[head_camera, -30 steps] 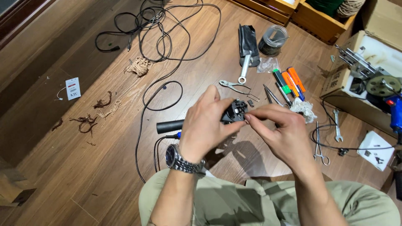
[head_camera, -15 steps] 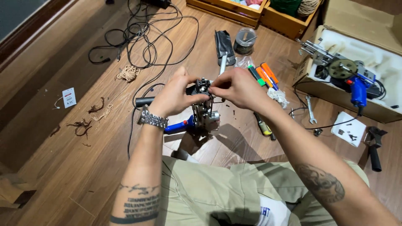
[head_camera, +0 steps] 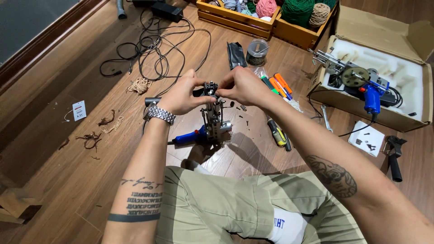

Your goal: The person assembles a mechanical device by inserting small metal pins into a circular component and then attaching it to a larger blue and silver assembly. The person handles the pins and components by hand, aligning and securing them in place.

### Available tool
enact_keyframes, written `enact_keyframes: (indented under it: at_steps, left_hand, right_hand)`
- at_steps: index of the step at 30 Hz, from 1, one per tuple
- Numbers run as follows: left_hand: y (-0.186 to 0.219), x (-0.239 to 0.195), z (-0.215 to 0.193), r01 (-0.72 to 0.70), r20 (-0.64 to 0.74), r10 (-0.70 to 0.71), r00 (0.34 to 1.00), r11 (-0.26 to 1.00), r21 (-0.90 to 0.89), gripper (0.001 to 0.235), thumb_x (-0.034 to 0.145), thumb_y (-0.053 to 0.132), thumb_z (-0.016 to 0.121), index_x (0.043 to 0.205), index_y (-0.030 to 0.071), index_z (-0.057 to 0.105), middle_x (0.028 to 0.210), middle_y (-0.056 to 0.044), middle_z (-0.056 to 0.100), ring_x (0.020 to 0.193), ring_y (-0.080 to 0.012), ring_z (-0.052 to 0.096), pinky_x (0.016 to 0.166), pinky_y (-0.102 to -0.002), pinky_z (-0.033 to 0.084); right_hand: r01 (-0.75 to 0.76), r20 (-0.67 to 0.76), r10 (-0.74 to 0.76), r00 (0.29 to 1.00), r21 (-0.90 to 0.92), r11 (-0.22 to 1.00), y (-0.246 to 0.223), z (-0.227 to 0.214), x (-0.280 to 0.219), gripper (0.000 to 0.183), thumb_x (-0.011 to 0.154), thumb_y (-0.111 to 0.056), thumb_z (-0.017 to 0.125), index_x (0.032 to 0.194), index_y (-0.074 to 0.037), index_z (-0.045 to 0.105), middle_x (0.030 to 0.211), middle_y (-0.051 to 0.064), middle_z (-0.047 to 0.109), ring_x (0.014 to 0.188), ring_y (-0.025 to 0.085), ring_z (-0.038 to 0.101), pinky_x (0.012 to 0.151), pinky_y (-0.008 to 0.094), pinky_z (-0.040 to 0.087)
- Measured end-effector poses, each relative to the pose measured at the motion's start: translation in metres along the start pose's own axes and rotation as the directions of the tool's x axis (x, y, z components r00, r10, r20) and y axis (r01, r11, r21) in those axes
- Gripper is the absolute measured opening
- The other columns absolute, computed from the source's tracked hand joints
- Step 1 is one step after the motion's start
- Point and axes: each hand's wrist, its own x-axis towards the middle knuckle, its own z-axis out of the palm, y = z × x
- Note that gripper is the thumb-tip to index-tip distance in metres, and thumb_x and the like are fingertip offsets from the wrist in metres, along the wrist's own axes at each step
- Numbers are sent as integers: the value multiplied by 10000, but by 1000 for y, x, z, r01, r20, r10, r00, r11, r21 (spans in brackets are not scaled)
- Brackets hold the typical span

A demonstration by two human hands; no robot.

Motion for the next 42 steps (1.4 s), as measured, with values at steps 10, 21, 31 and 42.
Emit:
enact_keyframes:
  at_steps: [10, 21, 31, 42]
  left_hand:
    - [4, -4, -1, -13, -56, 13, 998, 1000, 8, 519, 858, 459, 876, 1157, 57, 742, 927, -67, 399, 938, -331, 583, 880, -405, 494]
    - [22, 5, -22, 77, 53, -77, 996, 997, -13, 410, 906, 501, 814, 1014, 106, 810, 897, -55, 465, 827, -223, 548, 780, -367, 467]
    - [37, 17, -44, 182, 174, -163, 971, 979, -96, 422, 920, 533, 755, 966, 118, 817, 753, 4, 473, 714, -164, 508, 706, -300, 446]
    - [53, 11, -49, 31, 22, -30, 999, 998, -51, 448, 865, 528, 853, 1124, 165, 815, 891, -1, 437, 805, -143, 505, 774, -284, 454]
  right_hand:
    - [-10, -29, 10, 1000, 6, 1000, -3, -2, 2, 163, 812, -286, 773, 951, -231, 837, 843, 6, 807, 893, 286, 773, 840, 410, 587]
    - [19, 51, -18, 999, -6, 1000, -9, -29, 7, 166, 910, -254, 741, 1030, -196, 839, 886, 67, 806, 859, 268, 752, 812, 403, 562]
    - [93, 116, -89, 989, -27, 995, -34, -63, 12, 177, 971, -211, 719, 1102, -170, 829, 918, 100, 802, 855, 272, 732, 803, 404, 556]
    - [139, 15, -139, 990, 13, 990, -45, -67, -11, 160, 956, -216, 748, 1083, -166, 831, 868, 76, 795, 823, 229, 740, 782, 368, 569]
